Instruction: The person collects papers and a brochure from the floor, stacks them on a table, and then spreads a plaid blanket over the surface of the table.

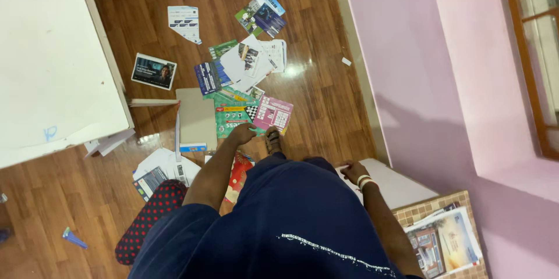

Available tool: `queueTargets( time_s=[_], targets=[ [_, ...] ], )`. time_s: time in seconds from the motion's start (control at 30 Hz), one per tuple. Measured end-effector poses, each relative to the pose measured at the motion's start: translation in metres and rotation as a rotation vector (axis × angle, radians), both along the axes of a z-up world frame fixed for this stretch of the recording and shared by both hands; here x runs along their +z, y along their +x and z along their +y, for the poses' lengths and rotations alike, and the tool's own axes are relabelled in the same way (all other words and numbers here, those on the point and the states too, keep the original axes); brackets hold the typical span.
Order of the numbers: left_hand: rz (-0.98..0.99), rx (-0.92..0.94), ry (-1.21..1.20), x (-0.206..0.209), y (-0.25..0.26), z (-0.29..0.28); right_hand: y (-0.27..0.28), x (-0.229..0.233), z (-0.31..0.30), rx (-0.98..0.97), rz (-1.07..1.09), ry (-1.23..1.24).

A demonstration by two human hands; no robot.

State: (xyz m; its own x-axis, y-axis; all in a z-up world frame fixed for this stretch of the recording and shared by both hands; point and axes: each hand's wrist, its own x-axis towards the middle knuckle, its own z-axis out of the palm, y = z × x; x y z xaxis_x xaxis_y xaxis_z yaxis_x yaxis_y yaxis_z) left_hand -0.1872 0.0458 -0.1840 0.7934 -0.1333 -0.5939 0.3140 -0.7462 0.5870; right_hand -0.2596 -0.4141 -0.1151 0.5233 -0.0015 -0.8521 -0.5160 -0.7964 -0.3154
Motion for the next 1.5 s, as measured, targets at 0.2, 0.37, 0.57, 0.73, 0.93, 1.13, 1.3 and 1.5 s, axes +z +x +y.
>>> queueTargets(
  time_s=[0.2, 0.37, 0.57, 0.73, 0.93, 1.13, 1.3, 1.5],
  targets=[
    [0.203, 0.347, -0.172, -0.003, -0.014, -0.003, 0.061, -0.030, -0.023, -0.284, 0.171, 0.086],
    [0.267, 0.413, -0.040, -0.038, -0.022, -0.007, 0.140, -0.104, -0.070, 0.009, 0.021, 0.074],
    [0.100, 0.609, 0.087, -0.027, 0.011, -0.030, 0.299, -0.033, -0.071, 0.028, 0.108, 0.116],
    [0.079, 0.790, -0.036, 0.011, 0.073, -0.070, 0.414, 0.012, -0.072, 0.181, 0.019, 0.089],
    [-0.102, 0.597, -0.061, -0.036, 0.084, -0.085, 0.482, 0.012, -0.052, 0.128, -0.017, 0.174],
    [0.224, 0.987, -0.265, -0.083, 0.069, -0.079, 0.498, 0.001, -0.011, 0.320, 0.029, 0.074],
    [-0.155, -0.134, 0.273, -0.093, 0.099, -0.038, 0.527, 0.000, 0.027, 0.370, 0.081, 0.062],
    [-0.045, -0.124, 0.238, -0.101, 0.183, 0.064, 0.588, 0.013, 0.089, 0.153, 0.115, 0.068]
  ],
)
